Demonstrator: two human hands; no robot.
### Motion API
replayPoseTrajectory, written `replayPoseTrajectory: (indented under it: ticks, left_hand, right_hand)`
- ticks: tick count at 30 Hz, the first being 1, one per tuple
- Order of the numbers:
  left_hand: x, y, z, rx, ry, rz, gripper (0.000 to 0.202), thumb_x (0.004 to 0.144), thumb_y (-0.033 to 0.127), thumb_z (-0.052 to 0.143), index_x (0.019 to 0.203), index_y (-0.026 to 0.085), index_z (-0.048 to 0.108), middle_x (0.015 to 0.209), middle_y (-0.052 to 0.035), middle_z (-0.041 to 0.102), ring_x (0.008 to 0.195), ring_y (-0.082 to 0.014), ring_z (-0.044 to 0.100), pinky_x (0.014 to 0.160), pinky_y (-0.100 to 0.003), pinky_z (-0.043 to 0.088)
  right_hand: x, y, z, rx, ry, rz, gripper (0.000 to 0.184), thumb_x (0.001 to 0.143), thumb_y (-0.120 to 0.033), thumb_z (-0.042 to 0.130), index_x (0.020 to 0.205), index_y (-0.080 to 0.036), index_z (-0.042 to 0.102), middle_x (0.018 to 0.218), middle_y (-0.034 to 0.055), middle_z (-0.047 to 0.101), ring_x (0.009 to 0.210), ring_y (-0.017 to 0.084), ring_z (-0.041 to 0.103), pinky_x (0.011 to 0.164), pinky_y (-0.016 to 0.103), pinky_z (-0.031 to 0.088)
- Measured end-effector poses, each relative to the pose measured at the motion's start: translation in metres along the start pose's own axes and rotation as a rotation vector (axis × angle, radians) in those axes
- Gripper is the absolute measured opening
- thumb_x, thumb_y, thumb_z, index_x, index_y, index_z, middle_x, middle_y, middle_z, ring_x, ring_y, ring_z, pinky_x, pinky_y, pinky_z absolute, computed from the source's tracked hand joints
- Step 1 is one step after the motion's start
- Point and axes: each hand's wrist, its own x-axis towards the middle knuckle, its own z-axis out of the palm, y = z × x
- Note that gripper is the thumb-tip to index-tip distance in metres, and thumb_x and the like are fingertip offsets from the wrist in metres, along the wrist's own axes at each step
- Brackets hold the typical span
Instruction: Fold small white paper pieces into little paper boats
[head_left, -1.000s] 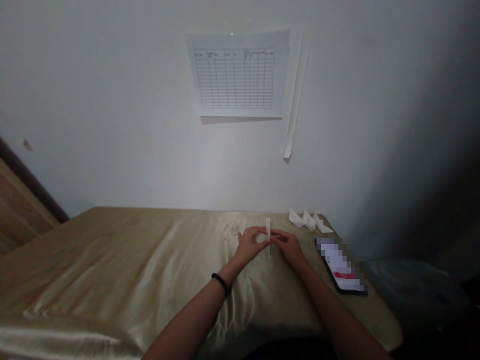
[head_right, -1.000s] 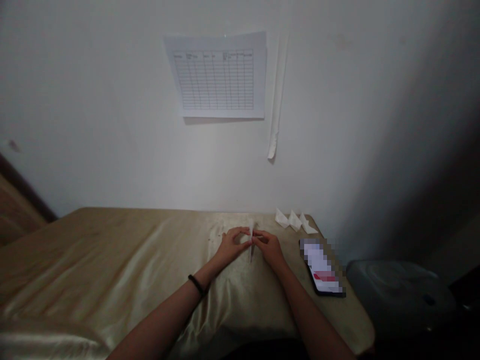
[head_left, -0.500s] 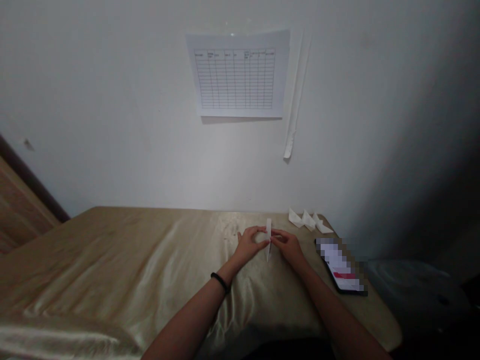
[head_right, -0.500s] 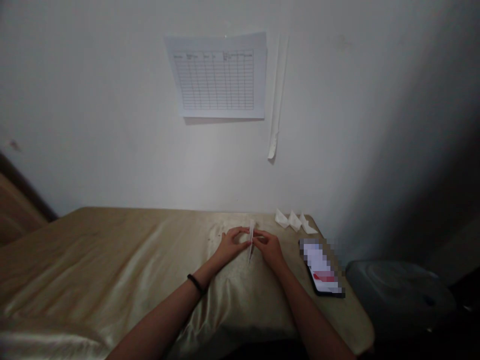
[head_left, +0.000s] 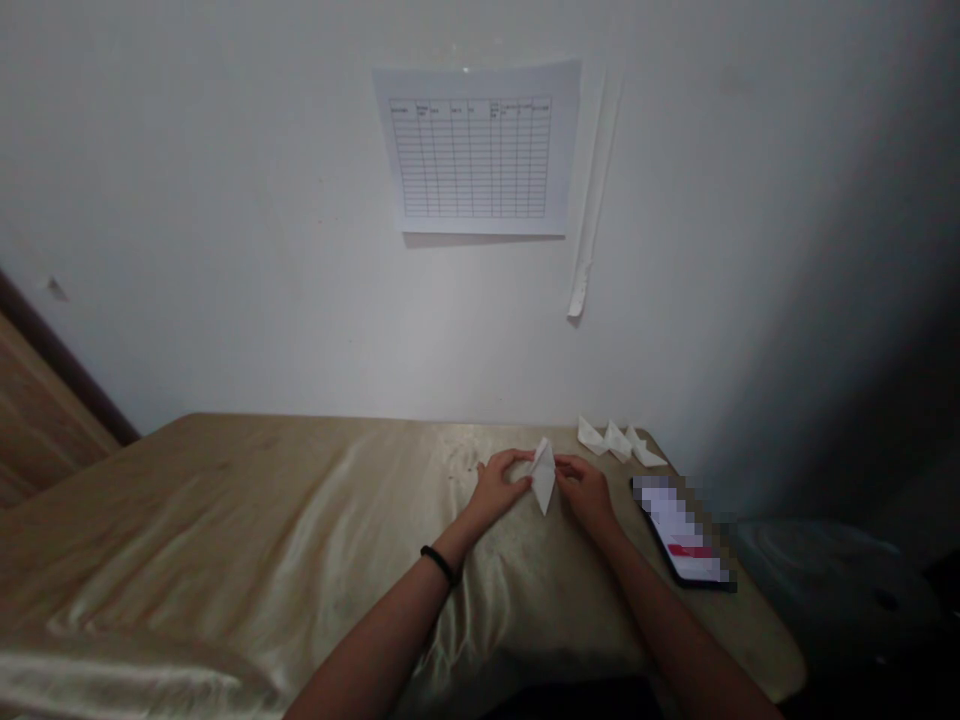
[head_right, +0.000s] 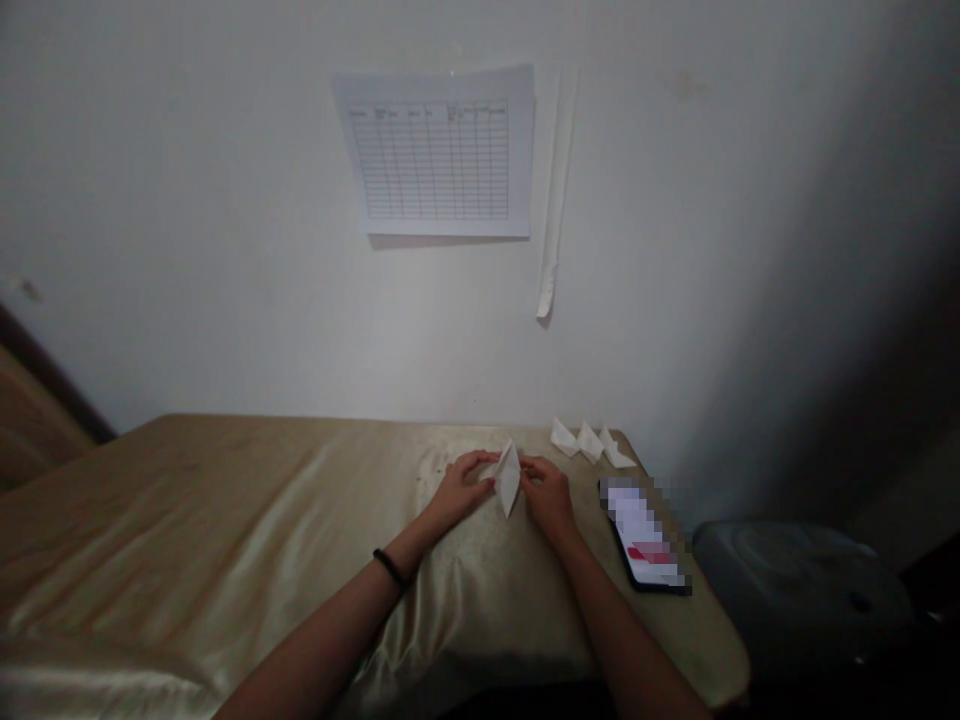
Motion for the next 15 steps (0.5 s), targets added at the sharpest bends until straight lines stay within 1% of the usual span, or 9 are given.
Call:
replayPoseTrajectory:
  ticks: [3,5,9,12,15]
  left_hand:
    - [0.0004,0.0033,-0.002,-0.001,0.002,0.011,0.038,0.076,0.014,0.063,0.112,0.025,0.074,0.124,-0.0063,0.072,0.125,-0.0273,0.059,0.116,-0.053,0.034]
    - [0.0009,0.0038,-0.003,0.0,0.026,0.004,0.035,0.078,0.015,0.062,0.11,0.024,0.074,0.121,-0.0059,0.073,0.122,-0.0265,0.061,0.115,-0.051,0.037]
    - [0.0016,0.0027,-0.0039,-0.005,0.066,-0.029,0.022,0.082,0.02,0.062,0.1,0.022,0.075,0.105,-0.0052,0.078,0.108,-0.0249,0.067,0.111,-0.049,0.041]
    - [0.0009,0.0019,-0.0031,0.01,0.059,-0.068,0.015,0.082,0.025,0.063,0.091,0.02,0.075,0.092,-0.0045,0.079,0.095,-0.0234,0.071,0.111,-0.051,0.039]
    - [-0.0004,0.0019,-0.0019,0.028,0.069,-0.077,0.012,0.082,0.028,0.065,0.083,0.02,0.074,0.087,-0.0035,0.079,0.09,-0.0237,0.071,0.111,-0.054,0.037]
  right_hand:
    - [0.0004,-0.0025,-0.002,-0.023,0.017,-0.047,0.027,0.077,-0.029,0.06,0.096,-0.02,0.075,0.1,0.0088,0.076,0.092,0.024,0.07,0.086,0.039,0.057]
    - [0.001,-0.0036,-0.0032,-0.035,0.036,-0.07,0.024,0.077,-0.029,0.059,0.093,-0.021,0.075,0.099,0.0082,0.074,0.092,0.023,0.069,0.086,0.038,0.057]
    - [0.0024,-0.0017,-0.0029,-0.051,0.064,-0.098,0.022,0.077,-0.03,0.061,0.092,-0.02,0.075,0.098,0.0086,0.073,0.092,0.023,0.067,0.083,0.037,0.057]
    - [0.0019,0.0015,0.0004,-0.037,0.044,-0.104,0.023,0.078,-0.03,0.061,0.094,-0.019,0.074,0.099,0.0088,0.072,0.09,0.022,0.067,0.083,0.037,0.057]
    - [-0.0004,0.0033,0.0044,-0.051,0.006,-0.098,0.026,0.081,-0.031,0.059,0.099,-0.02,0.073,0.102,0.0087,0.071,0.088,0.021,0.068,0.084,0.036,0.057]
